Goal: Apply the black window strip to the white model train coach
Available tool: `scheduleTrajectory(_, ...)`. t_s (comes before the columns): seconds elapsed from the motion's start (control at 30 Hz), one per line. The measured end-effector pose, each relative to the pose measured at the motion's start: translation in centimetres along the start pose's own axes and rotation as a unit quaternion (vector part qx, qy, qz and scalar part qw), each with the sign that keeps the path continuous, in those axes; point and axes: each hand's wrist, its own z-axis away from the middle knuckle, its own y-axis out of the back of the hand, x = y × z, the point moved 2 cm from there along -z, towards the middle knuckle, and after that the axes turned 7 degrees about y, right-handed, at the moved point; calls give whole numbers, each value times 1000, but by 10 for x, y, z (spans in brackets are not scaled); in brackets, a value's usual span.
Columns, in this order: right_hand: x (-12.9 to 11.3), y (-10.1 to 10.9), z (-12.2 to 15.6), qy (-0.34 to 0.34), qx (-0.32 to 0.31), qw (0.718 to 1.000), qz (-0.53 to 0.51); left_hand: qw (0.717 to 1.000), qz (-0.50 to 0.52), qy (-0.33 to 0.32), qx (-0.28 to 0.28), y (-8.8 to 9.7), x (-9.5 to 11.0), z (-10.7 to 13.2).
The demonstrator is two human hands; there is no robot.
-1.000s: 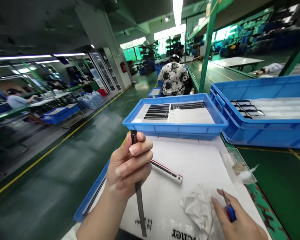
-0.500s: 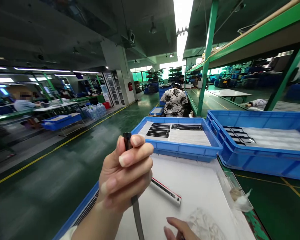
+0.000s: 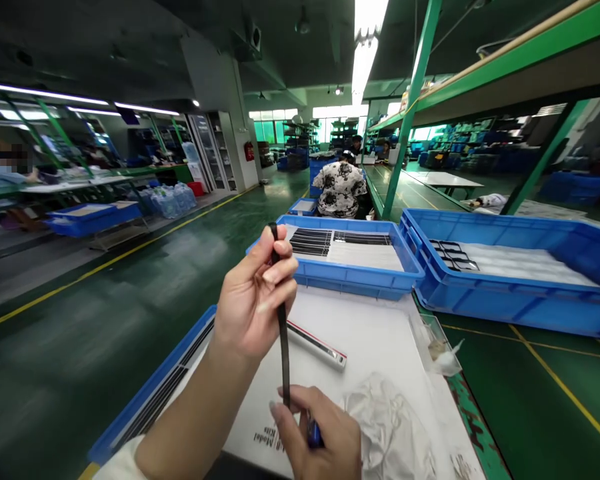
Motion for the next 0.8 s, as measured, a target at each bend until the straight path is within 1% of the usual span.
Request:
scheduleTrajectory(0.07,6,1,-1,-52,-41,996,-56,996,-50,-33,70,18,-4,-8)
scheduleTrajectory(0.1,10,2,-1,-82,-67,990,-94,990,-90,-62,89,31,-6,-10)
scheduleTrajectory(0.13,14,4,0,-113,-96,980,-135,979,-143,-105,97,46,-6,-11)
scheduleTrajectory(0.17,18,7,1,-141,-124,966,-176,960,-202,-169,99,61,-5,-11)
scheduleTrajectory(0.2,21,10,3,-166,-147,951,-216,922,-266,-263,95,77,-1,-7)
scheduleTrajectory(0.23,24,13,6,-187,-166,934,-255,854,-351,-376,81,91,5,-1)
scheduleTrajectory(0.27,28,16,8,-204,-182,917,-291,767,-435,-468,61,103,10,6)
scheduleTrajectory(0.3,31,19,11,-217,-194,900,-325,679,-521,-516,14,113,15,12)
scheduleTrajectory(0.33,35,21,14,-225,-205,883,-358,603,-596,-527,-55,120,20,18)
scheduleTrajectory(0.37,38,23,16,-230,-216,867,-387,546,-651,-515,-114,126,25,23)
scheduleTrajectory(0.4,42,24,19,-233,-228,851,-412,500,-688,-501,-162,130,31,28)
scheduleTrajectory(0.43,45,25,21,-236,-240,836,-433,464,-715,-483,-201,133,37,31)
scheduleTrajectory(0.47,49,27,23,-239,-250,824,-448,437,-735,-462,-234,134,42,33)
scheduleTrajectory(0.5,52,29,26,-244,-258,814,-459,417,-749,-443,-261,135,46,35)
scheduleTrajectory(0.53,56,31,28,-251,-263,809,-462,404,-759,-425,-282,137,48,35)
scheduleTrajectory(0.57,59,33,30,-260,-262,807,-461,396,-766,-407,-300,139,49,35)
scheduleTrajectory(0.63,66,39,35,-279,-256,814,-442,391,-770,-379,-332,146,46,34)
scheduleTrajectory(0.73,72,48,38,-303,-241,840,-379,400,-763,-345,-373,161,37,30)
scheduleTrajectory(0.8,72,54,34,-317,-218,871,-304,409,-759,-329,-387,173,31,26)
